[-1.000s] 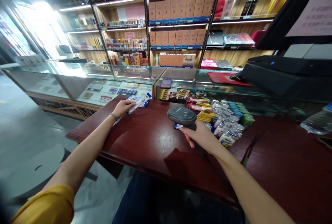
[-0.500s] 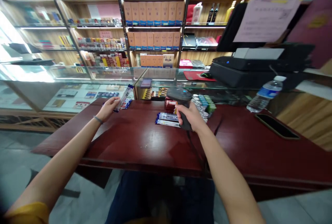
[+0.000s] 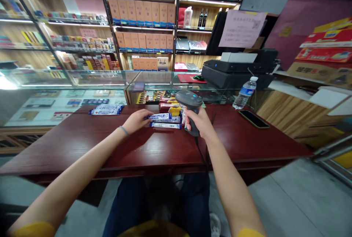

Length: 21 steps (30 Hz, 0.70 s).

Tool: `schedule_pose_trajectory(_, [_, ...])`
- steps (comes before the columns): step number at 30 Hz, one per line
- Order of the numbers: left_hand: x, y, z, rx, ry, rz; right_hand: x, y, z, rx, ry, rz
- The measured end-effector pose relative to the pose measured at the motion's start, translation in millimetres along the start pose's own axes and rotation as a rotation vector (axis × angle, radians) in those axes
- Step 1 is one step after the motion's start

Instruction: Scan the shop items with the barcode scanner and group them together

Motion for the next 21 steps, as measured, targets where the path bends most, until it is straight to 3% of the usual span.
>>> schedule_pose_trajectory(4, [16,-18,-27,0.103,0.084,-0.003,-19,-2,15,-0.067,-0.036,0.015])
schedule_pose_trajectory(10, [30,-31,-53,0.173,0.104,-0.025,-45,-8,37,-0.1,-0.06,-0.026])
schedule_pose_trajectory(21, [34,-16,-75,0.003,-0.02,0.035,-58,-19,38,-0.023,-0.101,-0.072])
Point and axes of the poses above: each hand's wrist, its own x-axis towards the middle knuckle, its own z-axis out of the back of the hand, y = z × x, the point moved 5 cm from there along x, towards the middle knuckle, and after that the axes turned 2 degrees about -z, right-handed, at the moved point
